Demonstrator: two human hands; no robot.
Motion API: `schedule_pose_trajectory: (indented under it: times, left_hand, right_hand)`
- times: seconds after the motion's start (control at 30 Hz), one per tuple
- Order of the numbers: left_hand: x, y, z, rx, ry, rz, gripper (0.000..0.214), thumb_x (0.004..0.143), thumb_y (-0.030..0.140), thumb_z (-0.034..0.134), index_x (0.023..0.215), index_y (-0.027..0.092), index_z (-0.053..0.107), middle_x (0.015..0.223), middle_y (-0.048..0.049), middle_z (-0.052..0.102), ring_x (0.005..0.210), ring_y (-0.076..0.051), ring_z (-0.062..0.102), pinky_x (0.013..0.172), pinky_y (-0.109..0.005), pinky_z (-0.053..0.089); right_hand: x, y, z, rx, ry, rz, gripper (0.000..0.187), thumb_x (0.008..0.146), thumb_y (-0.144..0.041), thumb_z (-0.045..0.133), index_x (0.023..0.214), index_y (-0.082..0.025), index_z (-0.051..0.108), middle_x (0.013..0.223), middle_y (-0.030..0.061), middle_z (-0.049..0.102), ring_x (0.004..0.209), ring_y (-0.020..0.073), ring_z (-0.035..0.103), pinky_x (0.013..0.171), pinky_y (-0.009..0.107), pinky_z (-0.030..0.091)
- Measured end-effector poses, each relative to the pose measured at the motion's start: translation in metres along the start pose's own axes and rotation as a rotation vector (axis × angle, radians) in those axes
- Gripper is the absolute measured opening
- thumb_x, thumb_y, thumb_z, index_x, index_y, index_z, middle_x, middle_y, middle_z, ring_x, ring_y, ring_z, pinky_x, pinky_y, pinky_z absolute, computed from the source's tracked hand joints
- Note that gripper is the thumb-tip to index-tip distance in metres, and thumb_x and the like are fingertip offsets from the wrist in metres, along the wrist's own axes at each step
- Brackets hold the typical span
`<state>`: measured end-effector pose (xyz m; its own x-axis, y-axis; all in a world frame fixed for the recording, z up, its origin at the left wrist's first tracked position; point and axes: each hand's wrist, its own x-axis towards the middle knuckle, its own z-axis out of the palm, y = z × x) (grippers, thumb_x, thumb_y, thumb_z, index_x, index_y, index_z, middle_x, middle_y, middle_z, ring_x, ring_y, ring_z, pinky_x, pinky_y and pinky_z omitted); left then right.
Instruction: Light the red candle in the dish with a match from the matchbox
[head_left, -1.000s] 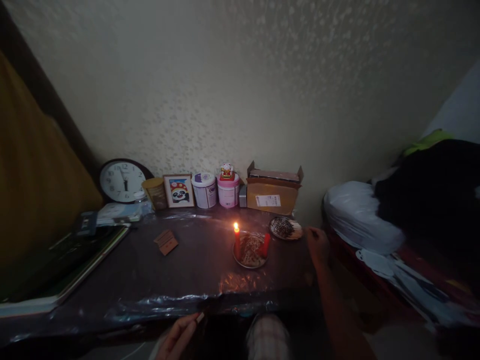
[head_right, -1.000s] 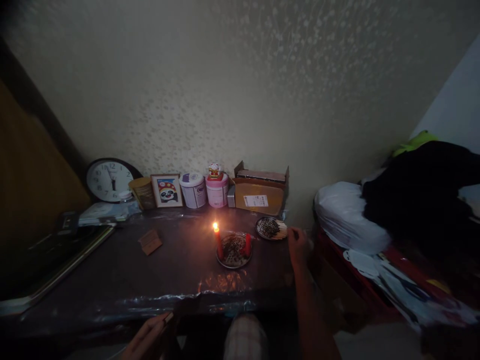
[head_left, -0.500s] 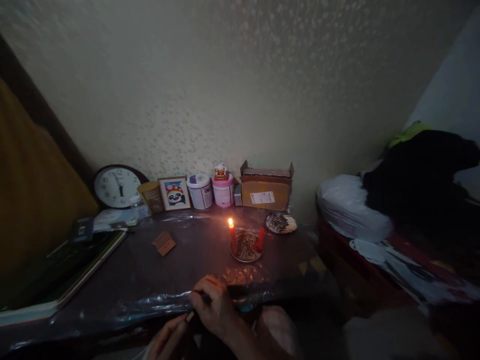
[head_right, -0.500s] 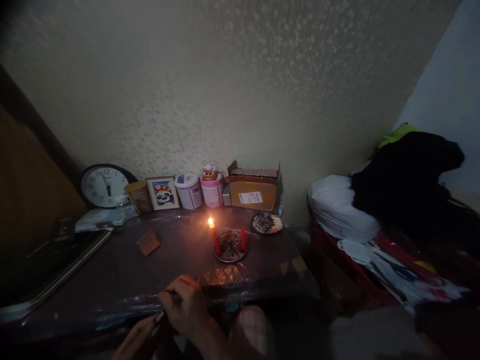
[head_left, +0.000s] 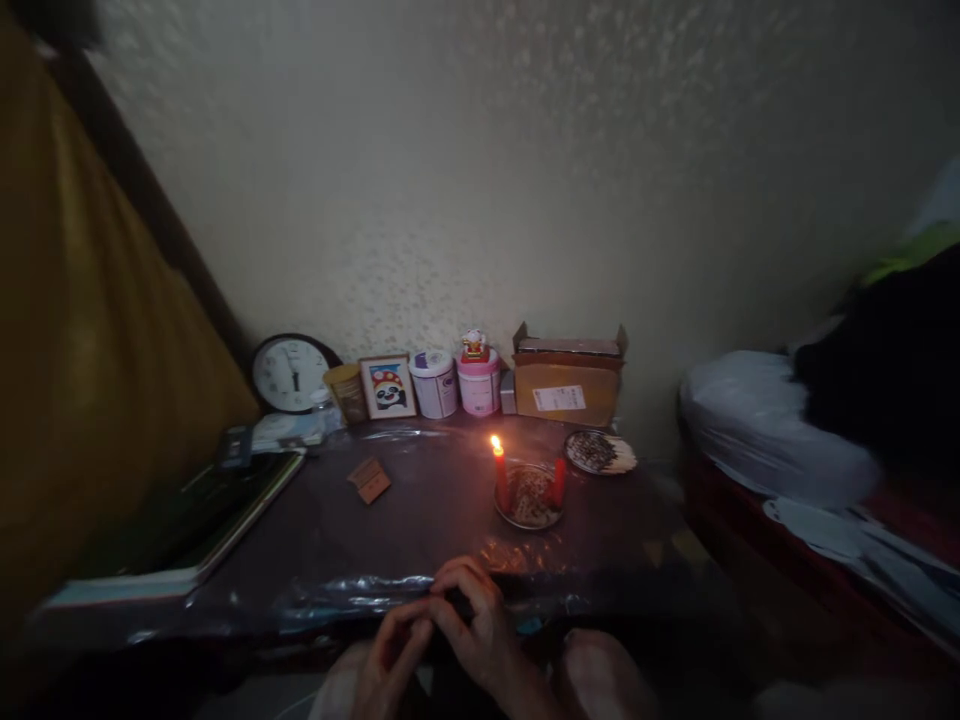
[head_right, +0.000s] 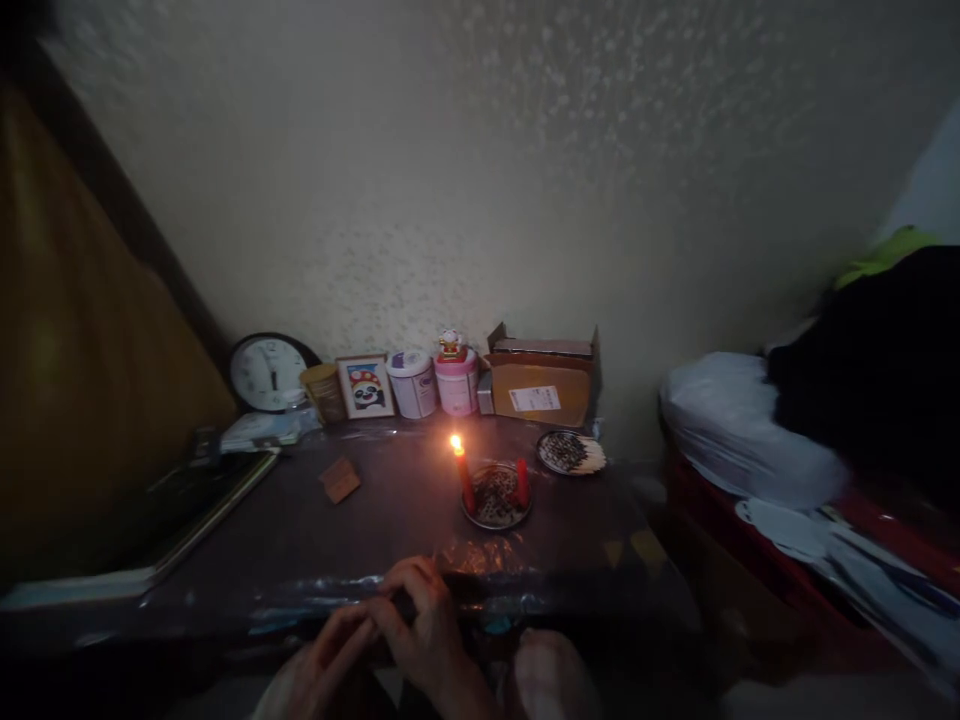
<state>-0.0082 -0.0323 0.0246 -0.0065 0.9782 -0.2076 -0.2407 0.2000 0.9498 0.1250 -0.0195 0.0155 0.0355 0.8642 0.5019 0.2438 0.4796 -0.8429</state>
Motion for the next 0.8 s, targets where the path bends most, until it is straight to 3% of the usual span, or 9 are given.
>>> schedule_pose_trajectory:
  times: [0.23,0.53,0.8]
  left_hand:
    - [0.007,-0.01,0.007,0.021,-0.118,0.152,0.023,0.069,0.039,0.072,0.084,0.022,0.071,0.079,-0.0022,0.07,0.084,-0.024,0.062,0.077,-0.03,0.048]
    - [0.018,-0.017,0.005,-0.123,-0.202,0.127,0.021,0.073,0.033,0.071,0.091,0.023,0.069,0.088,-0.0025,0.071,0.089,-0.021,0.062,0.082,-0.029,0.045]
    - [0.027,-0.006,0.013,-0.157,-0.24,0.114,0.027,0.068,0.036,0.074,0.09,0.021,0.069,0.085,-0.0038,0.073,0.085,-0.022,0.063,0.078,-0.03,0.045]
  right_hand:
    - [0.002,0.001,-0.004,-0.014,-0.052,-0.01,0.009,0.085,-0.018,0.056,0.083,-0.022,0.063,0.087,0.0012,0.06,0.084,0.0154,0.059,0.077,0.025,0.047]
    - [0.0,0.005,-0.013,-0.132,-0.053,-0.018,0.008,0.086,-0.022,0.056,0.088,-0.024,0.064,0.1,0.0033,0.062,0.098,0.0178,0.06,0.087,0.026,0.047]
    - [0.003,0.011,-0.017,-0.258,-0.004,0.004,0.009,0.085,-0.026,0.058,0.091,-0.026,0.065,0.107,0.0042,0.062,0.105,0.0205,0.06,0.09,0.03,0.049]
